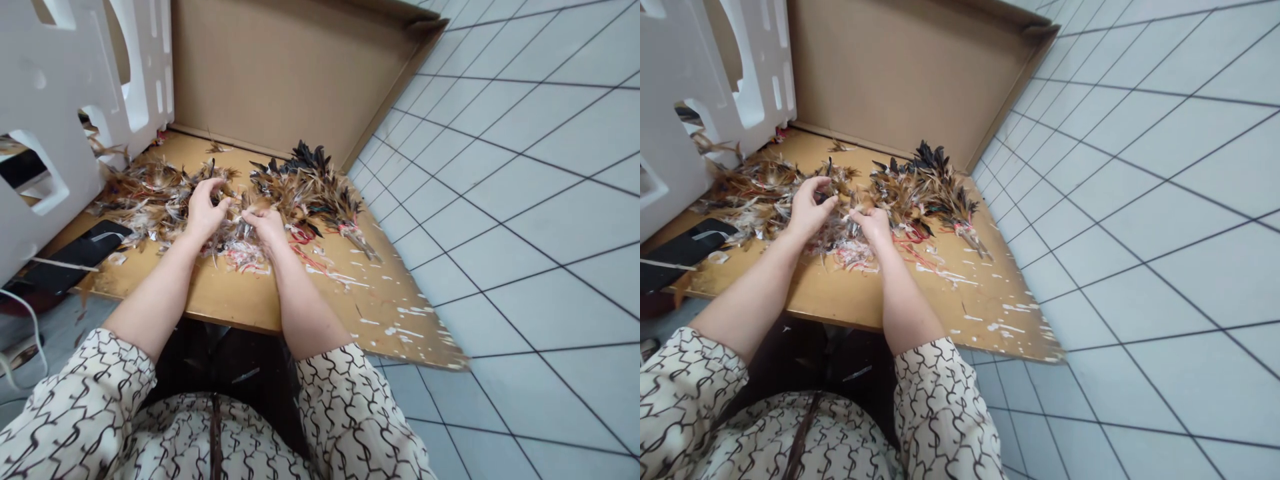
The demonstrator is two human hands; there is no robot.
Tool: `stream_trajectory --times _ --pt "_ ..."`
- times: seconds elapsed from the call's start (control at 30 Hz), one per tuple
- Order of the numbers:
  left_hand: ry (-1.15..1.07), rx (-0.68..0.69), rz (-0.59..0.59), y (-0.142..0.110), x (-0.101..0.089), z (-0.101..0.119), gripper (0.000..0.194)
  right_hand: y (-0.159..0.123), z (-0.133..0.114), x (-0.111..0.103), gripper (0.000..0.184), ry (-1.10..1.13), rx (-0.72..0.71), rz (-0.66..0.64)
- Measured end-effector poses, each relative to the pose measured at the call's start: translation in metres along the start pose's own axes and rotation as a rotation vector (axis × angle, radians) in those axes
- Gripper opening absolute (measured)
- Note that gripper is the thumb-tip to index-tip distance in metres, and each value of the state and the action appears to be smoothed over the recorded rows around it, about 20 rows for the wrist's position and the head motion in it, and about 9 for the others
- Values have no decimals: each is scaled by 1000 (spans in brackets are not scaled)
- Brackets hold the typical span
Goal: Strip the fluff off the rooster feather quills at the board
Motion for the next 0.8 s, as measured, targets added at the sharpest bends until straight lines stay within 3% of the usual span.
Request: stream_trajectory --times 0.13,0.23,0.53,0.8 --pt "-340 -256 -168 -4 10 -4 16 -2 -2 1 13 150 103 -3" --pt "-474 -307 -266 -9 16 0 17 -3 -4 -1 17 138 135 30" --pt "-519 -344 -161 -12 14 5 16 -5 -5 0 20 165 166 87" --pt "-438 -279 -175 -14 13 8 26 0 2 0 24 178 124 95"
Point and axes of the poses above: each hand's wrist, its own y-axis towards the middle knuckle, its own x-axis out of the palm, z = x × y, the point moved 2 cm from there along y, towards the middle knuckle, and after that the axes turned 9 degrees about -y, right-handed, at the moved point
